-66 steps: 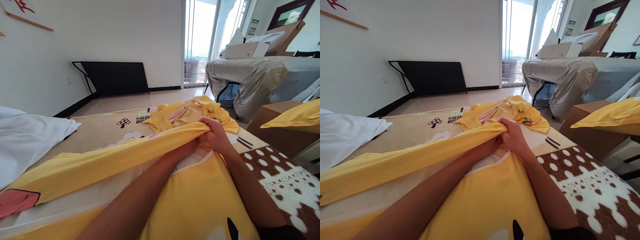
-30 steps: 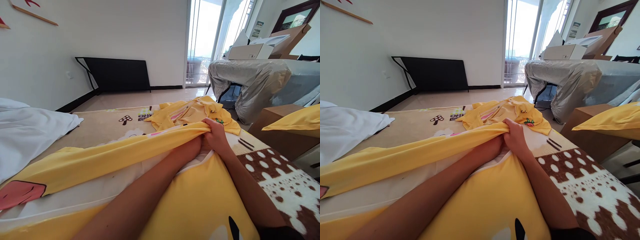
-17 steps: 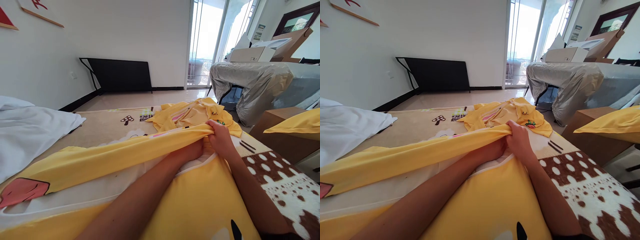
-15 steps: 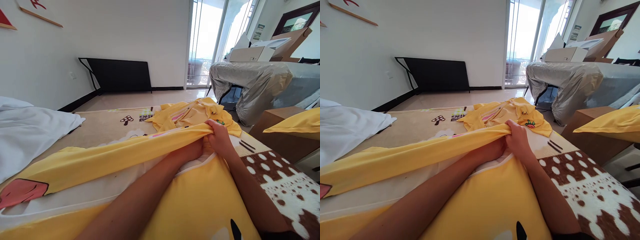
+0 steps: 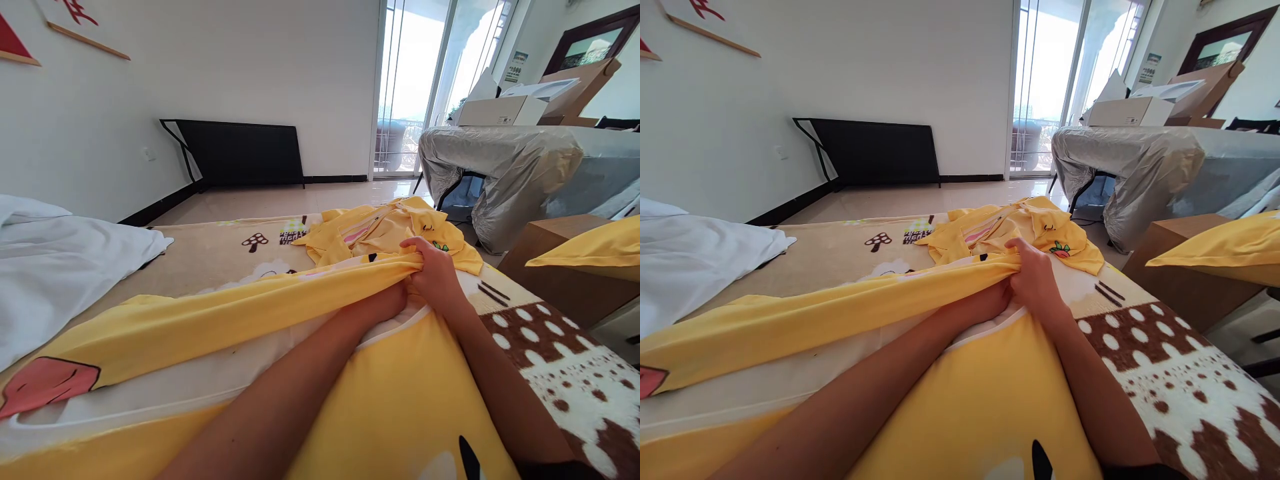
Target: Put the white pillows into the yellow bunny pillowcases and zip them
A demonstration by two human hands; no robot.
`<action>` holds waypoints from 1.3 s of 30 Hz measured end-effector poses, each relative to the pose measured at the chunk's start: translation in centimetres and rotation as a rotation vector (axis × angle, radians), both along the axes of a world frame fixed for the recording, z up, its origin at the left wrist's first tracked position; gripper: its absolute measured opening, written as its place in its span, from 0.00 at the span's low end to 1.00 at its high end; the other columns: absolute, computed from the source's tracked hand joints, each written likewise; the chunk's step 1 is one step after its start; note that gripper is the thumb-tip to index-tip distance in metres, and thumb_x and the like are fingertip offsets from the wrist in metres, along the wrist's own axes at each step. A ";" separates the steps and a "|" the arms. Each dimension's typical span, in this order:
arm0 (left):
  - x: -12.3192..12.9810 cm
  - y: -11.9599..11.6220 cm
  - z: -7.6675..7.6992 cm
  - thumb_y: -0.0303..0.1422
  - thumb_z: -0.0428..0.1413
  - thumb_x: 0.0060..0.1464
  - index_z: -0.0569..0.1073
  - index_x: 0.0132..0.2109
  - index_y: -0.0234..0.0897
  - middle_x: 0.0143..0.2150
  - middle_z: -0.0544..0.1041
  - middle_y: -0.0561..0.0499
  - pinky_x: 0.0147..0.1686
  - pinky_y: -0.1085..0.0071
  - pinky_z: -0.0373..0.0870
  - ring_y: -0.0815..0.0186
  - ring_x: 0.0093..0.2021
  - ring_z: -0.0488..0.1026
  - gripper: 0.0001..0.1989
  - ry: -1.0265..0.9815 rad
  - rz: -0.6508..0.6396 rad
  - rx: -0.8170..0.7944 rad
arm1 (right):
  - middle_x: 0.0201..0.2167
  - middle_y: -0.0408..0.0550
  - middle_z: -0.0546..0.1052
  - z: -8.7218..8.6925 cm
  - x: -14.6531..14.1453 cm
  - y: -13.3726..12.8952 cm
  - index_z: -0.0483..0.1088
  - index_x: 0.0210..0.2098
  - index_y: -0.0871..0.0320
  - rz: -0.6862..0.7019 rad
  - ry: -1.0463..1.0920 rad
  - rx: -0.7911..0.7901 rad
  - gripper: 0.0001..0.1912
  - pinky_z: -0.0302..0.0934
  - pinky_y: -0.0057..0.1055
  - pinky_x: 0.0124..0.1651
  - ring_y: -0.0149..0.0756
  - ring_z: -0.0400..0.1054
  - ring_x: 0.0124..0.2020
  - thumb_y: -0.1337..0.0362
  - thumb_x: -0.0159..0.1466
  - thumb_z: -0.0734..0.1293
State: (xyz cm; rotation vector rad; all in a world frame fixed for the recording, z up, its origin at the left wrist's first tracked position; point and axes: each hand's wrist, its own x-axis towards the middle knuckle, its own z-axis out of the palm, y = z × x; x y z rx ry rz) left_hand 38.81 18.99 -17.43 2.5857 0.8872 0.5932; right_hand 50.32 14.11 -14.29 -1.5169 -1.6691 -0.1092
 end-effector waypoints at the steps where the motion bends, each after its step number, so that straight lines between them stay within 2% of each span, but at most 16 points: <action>1: -0.1 -0.2 0.4 0.29 0.43 0.59 0.60 0.60 0.35 0.60 0.68 0.44 0.64 0.63 0.55 0.61 0.60 0.62 0.21 -0.007 -0.010 0.002 | 0.28 0.45 0.74 -0.1 0.0 0.1 0.70 0.41 0.57 -0.037 -0.019 0.020 0.28 0.58 0.32 0.35 0.40 0.67 0.31 0.75 0.41 0.57; 4: -0.4 -0.7 1.1 0.29 0.43 0.59 0.62 0.58 0.36 0.60 0.68 0.45 0.64 0.65 0.56 0.63 0.59 0.63 0.20 -0.016 -0.015 0.005 | 0.29 0.48 0.73 -0.4 0.0 0.2 0.70 0.34 0.58 -0.076 -0.079 0.055 0.21 0.58 0.33 0.36 0.41 0.67 0.32 0.76 0.42 0.57; 7: -0.4 -0.7 1.3 0.29 0.42 0.59 0.62 0.58 0.34 0.60 0.67 0.43 0.64 0.63 0.55 0.62 0.60 0.62 0.20 -0.004 0.009 0.011 | 0.30 0.49 0.70 -0.5 0.0 0.3 0.70 0.28 0.57 -0.063 -0.111 0.084 0.16 0.59 0.33 0.36 0.40 0.66 0.33 0.75 0.43 0.57; 11: -0.5 -0.8 1.2 0.28 0.43 0.59 0.62 0.58 0.31 0.59 0.68 0.40 0.64 0.63 0.55 0.60 0.60 0.62 0.21 0.027 0.026 0.024 | 0.35 0.49 0.71 -0.5 -0.1 0.5 0.70 0.32 0.57 0.016 -0.069 0.129 0.20 0.60 0.33 0.40 0.40 0.66 0.37 0.75 0.42 0.56; 15: -0.7 -0.8 1.3 0.29 0.43 0.59 0.59 0.61 0.32 0.55 0.70 0.41 0.63 0.60 0.56 0.59 0.58 0.64 0.23 0.029 0.032 0.035 | 0.30 0.46 0.73 -0.7 -0.2 0.8 0.69 0.31 0.56 0.088 0.030 0.136 0.20 0.59 0.30 0.38 0.37 0.67 0.33 0.75 0.41 0.55; 18: -0.7 -0.6 1.2 0.30 0.44 0.58 0.59 0.60 0.34 0.56 0.70 0.43 0.63 0.59 0.57 0.59 0.58 0.64 0.23 0.007 0.021 0.040 | 0.30 0.45 0.75 -0.8 0.0 0.9 0.69 0.30 0.56 0.088 0.085 0.138 0.19 0.59 0.30 0.38 0.38 0.68 0.34 0.74 0.41 0.56; 24: -1.2 -0.4 1.0 0.31 0.42 0.59 0.65 0.55 0.37 0.57 0.70 0.44 0.63 0.62 0.56 0.60 0.59 0.63 0.18 -0.072 -0.049 0.070 | 0.31 0.43 0.77 -0.8 0.4 0.9 0.72 0.32 0.54 0.070 0.110 0.117 0.21 0.60 0.31 0.40 0.38 0.70 0.35 0.74 0.42 0.56; 29: -1.9 -0.1 0.6 0.34 0.42 0.61 0.60 0.60 0.38 0.62 0.64 0.45 0.65 0.62 0.52 0.61 0.62 0.59 0.21 -0.152 -0.062 0.074 | 0.35 0.46 0.77 -0.9 0.7 1.2 0.74 0.34 0.54 0.031 0.066 0.126 0.22 0.61 0.32 0.42 0.39 0.70 0.37 0.74 0.44 0.58; 33: -2.0 1.0 -0.1 0.36 0.42 0.61 0.63 0.58 0.41 0.60 0.67 0.48 0.63 0.59 0.56 0.61 0.59 0.63 0.19 -0.142 -0.020 -0.017 | 0.34 0.45 0.77 -1.0 0.8 1.4 0.75 0.34 0.54 0.032 0.082 0.100 0.21 0.61 0.33 0.42 0.39 0.70 0.37 0.74 0.44 0.58; 37: -1.7 2.1 -0.9 0.34 0.42 0.60 0.66 0.53 0.37 0.54 0.73 0.46 0.57 0.59 0.65 0.61 0.52 0.70 0.18 -0.066 0.029 -0.102 | 0.34 0.45 0.78 -1.0 0.7 1.5 0.75 0.33 0.55 0.039 0.097 0.099 0.21 0.62 0.33 0.42 0.39 0.71 0.36 0.74 0.44 0.58; 39: -1.5 2.3 -1.0 0.32 0.44 0.57 0.68 0.51 0.35 0.50 0.75 0.45 0.56 0.58 0.65 0.61 0.50 0.71 0.16 -0.024 0.033 -0.111 | 0.34 0.45 0.78 -1.1 0.7 1.5 0.75 0.33 0.55 0.040 0.098 0.096 0.21 0.62 0.33 0.42 0.39 0.71 0.36 0.74 0.44 0.58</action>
